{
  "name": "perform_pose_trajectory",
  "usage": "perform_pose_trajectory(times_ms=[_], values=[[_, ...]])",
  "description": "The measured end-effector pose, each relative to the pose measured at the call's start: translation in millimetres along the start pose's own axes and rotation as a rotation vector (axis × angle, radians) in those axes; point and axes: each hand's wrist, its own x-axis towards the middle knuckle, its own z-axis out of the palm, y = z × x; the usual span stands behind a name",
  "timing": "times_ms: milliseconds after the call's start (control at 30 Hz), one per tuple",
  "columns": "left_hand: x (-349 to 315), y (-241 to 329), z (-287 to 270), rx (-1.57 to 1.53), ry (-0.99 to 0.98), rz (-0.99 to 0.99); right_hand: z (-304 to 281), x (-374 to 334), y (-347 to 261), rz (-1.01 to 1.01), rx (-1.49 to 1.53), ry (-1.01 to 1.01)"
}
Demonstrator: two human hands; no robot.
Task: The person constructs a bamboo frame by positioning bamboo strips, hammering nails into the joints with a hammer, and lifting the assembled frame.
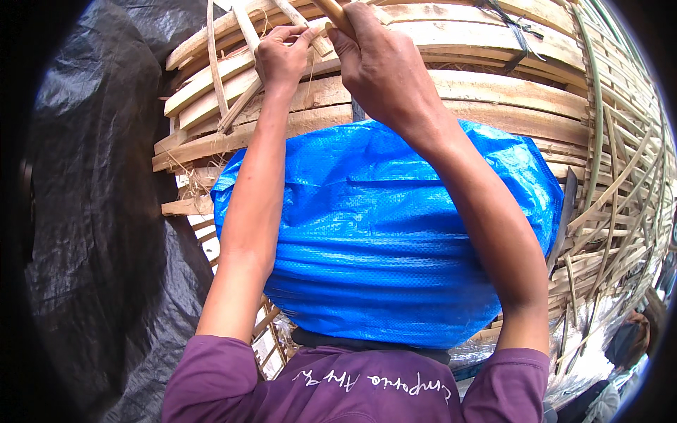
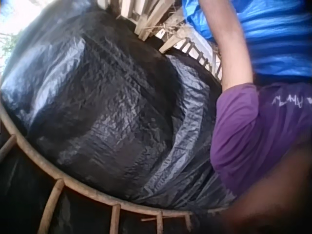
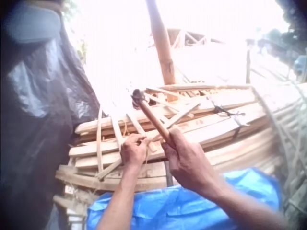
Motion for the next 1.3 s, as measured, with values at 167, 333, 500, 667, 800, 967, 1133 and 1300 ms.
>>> perform_pose_trajectory(times_ms=[167,333,500,667,800,967,1133,1300], values=[[-1,0,4,-0.011,-0.037,-0.085,8,-1,16,0.12,-0.138,-0.129],[1,-1,0,-0.006,0.005,0.022,2,3,1,0.032,0.02,0.0],[-1,3,1,0.038,-0.047,-0.076,8,-1,16,0.112,-0.129,-0.108],[-1,5,-4,0.037,-0.031,-0.001,-7,1,8,0.09,-0.032,-0.021],[2,-7,-9,0.031,-0.135,0.08,-12,-4,20,0.148,-0.077,-0.033],[0,-12,-36,0.072,-0.117,0.206,-18,-12,32,0.222,-0.082,-0.058],[-3,-20,-72,0.488,-0.237,-0.457,-23,-12,25,0.245,-0.042,-0.119],[4,-20,-80,0.55,-0.388,-0.554,-14,-14,29,0.204,-0.036,-0.16]])
